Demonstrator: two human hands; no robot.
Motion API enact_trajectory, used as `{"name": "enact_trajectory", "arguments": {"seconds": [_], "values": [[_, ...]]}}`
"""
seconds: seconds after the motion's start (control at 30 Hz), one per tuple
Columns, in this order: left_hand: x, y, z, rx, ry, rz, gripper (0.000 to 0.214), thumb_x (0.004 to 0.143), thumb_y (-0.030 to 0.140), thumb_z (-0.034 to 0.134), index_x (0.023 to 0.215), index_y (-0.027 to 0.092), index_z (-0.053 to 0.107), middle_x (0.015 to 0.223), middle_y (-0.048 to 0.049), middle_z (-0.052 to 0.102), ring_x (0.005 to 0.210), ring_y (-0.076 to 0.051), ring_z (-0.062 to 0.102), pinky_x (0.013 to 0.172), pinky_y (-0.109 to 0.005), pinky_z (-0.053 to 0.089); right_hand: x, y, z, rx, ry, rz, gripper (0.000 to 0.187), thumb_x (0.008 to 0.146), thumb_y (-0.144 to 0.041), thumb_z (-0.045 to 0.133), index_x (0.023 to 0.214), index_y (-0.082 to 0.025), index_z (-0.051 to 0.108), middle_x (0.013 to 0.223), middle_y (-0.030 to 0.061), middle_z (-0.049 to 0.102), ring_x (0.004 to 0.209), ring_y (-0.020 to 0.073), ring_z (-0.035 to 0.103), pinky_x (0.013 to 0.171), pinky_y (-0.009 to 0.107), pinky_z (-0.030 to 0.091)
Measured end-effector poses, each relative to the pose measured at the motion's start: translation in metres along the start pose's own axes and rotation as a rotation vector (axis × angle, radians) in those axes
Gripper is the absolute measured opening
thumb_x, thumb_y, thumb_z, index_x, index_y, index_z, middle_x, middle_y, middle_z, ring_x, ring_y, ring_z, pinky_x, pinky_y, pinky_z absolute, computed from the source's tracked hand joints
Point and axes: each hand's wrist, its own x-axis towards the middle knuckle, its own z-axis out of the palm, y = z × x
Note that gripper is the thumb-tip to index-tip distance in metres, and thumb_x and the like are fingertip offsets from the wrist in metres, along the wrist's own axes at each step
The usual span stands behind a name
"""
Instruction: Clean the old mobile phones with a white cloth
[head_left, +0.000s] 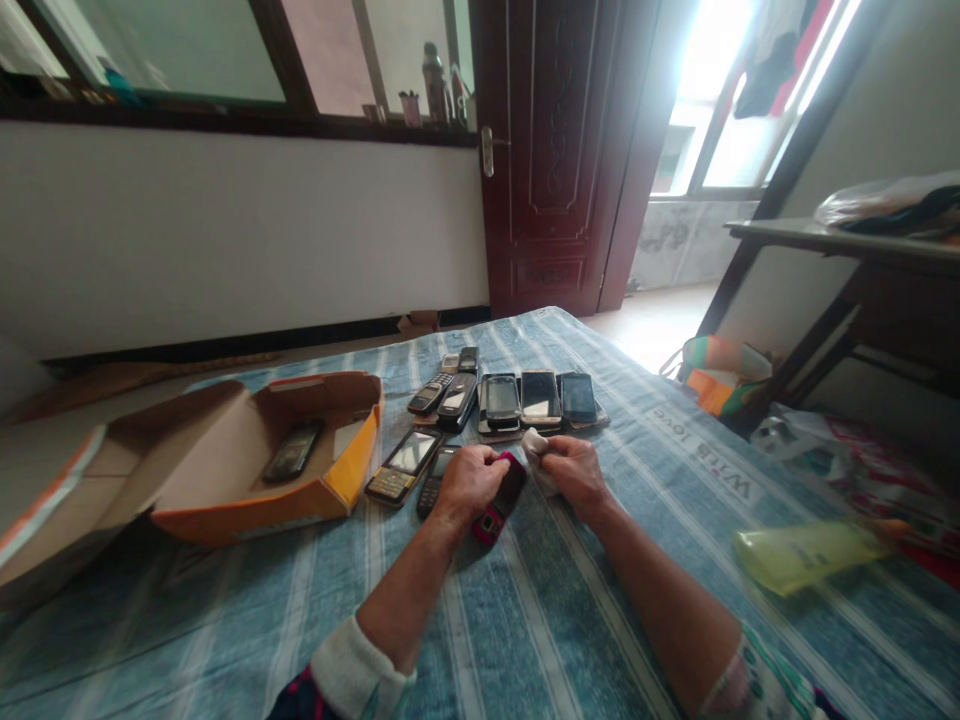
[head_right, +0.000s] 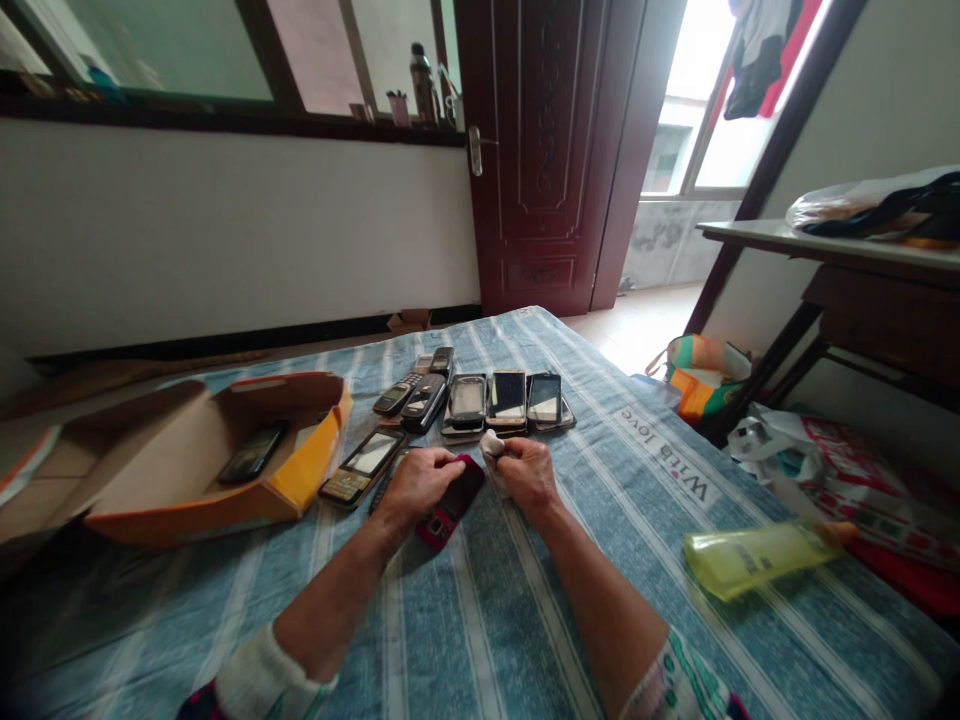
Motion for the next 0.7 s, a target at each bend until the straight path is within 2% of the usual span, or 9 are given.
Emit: {"name": "enact_trajectory", "arguments": {"seconds": [0.17, 0.2, 0.3, 0.47, 0.53, 0.6, 0.7], "values": [[-0.018, 0.006, -0.013, -0.15, 0.019, 0.047, 0.028, 0.078, 0.033, 0.054, 0.089, 0.015, 0.073, 0.075, -0.0035, 0.073, 0.064, -0.017, 0.065, 0.056, -0.023, 0.046, -0.002, -0.016, -0.002, 0.052, 0.071, -0.042, 0.031, 0.067, -0.023, 0.054, 0.088, -0.014, 0.076, 0.072, 0.0017, 0.068, 0.067, 0.0165, 0.058, 0.058, 0.024, 0.042], [-0.022, 0.007, -0.016, -0.243, 0.028, 0.077, 0.029, 0.078, 0.035, 0.055, 0.092, 0.015, 0.072, 0.08, -0.0043, 0.074, 0.067, -0.018, 0.066, 0.058, -0.024, 0.048, -0.002, -0.021, -0.003, 0.057, 0.091, -0.074, 0.031, 0.068, -0.023, 0.055, 0.089, -0.015, 0.076, 0.074, 0.0018, 0.068, 0.067, 0.0169, 0.059, 0.059, 0.025, 0.044], [-0.035, 0.007, -0.019, -0.396, 0.052, 0.16, 0.028, 0.077, 0.035, 0.058, 0.093, 0.016, 0.071, 0.082, -0.0041, 0.074, 0.072, -0.019, 0.067, 0.063, -0.026, 0.051, -0.007, -0.036, -0.005, 0.013, 0.15, -0.29, 0.024, 0.071, -0.02, 0.056, 0.085, -0.018, 0.075, 0.078, 0.0022, 0.069, 0.071, 0.0175, 0.061, 0.064, 0.026, 0.047], [-0.052, -0.003, -0.016, -0.366, 0.168, 0.249, 0.027, 0.079, 0.033, 0.06, 0.096, 0.016, 0.07, 0.087, -0.0056, 0.073, 0.076, -0.02, 0.068, 0.069, -0.028, 0.053, -0.03, -0.059, 0.003, -0.194, 0.113, -0.709, 0.023, 0.083, -0.011, 0.051, 0.09, -0.02, 0.071, 0.087, 0.0057, 0.067, 0.079, 0.0164, 0.062, 0.072, 0.026, 0.049], [-0.059, -0.005, -0.017, -0.316, 0.197, 0.273, 0.025, 0.079, 0.033, 0.059, 0.095, 0.016, 0.069, 0.084, -0.0052, 0.072, 0.074, -0.019, 0.067, 0.069, -0.028, 0.053, -0.042, -0.065, 0.01, -0.364, 0.082, -0.825, 0.027, 0.087, -0.008, 0.045, 0.089, -0.018, 0.07, 0.087, 0.0072, 0.065, 0.081, 0.0176, 0.059, 0.072, 0.028, 0.048], [-0.065, -0.006, -0.02, -0.257, 0.22, 0.291, 0.021, 0.081, 0.035, 0.058, 0.083, 0.017, 0.068, 0.076, -0.0038, 0.07, 0.07, -0.019, 0.066, 0.068, -0.028, 0.053, -0.054, -0.07, 0.016, -0.536, 0.049, -0.913, 0.027, 0.09, -0.009, 0.043, 0.085, -0.017, 0.068, 0.085, 0.0077, 0.062, 0.079, 0.0188, 0.055, 0.07, 0.029, 0.045], [-0.072, -0.007, -0.025, -0.203, 0.252, 0.314, 0.025, 0.082, 0.039, 0.056, 0.071, 0.017, 0.063, 0.069, -0.0026, 0.066, 0.065, -0.018, 0.065, 0.064, -0.027, 0.052, -0.065, -0.072, 0.022, -0.687, 0.005, -0.963, 0.025, 0.092, -0.011, 0.043, 0.082, -0.018, 0.066, 0.082, 0.0067, 0.06, 0.075, 0.0186, 0.05, 0.067, 0.03, 0.042]]}}
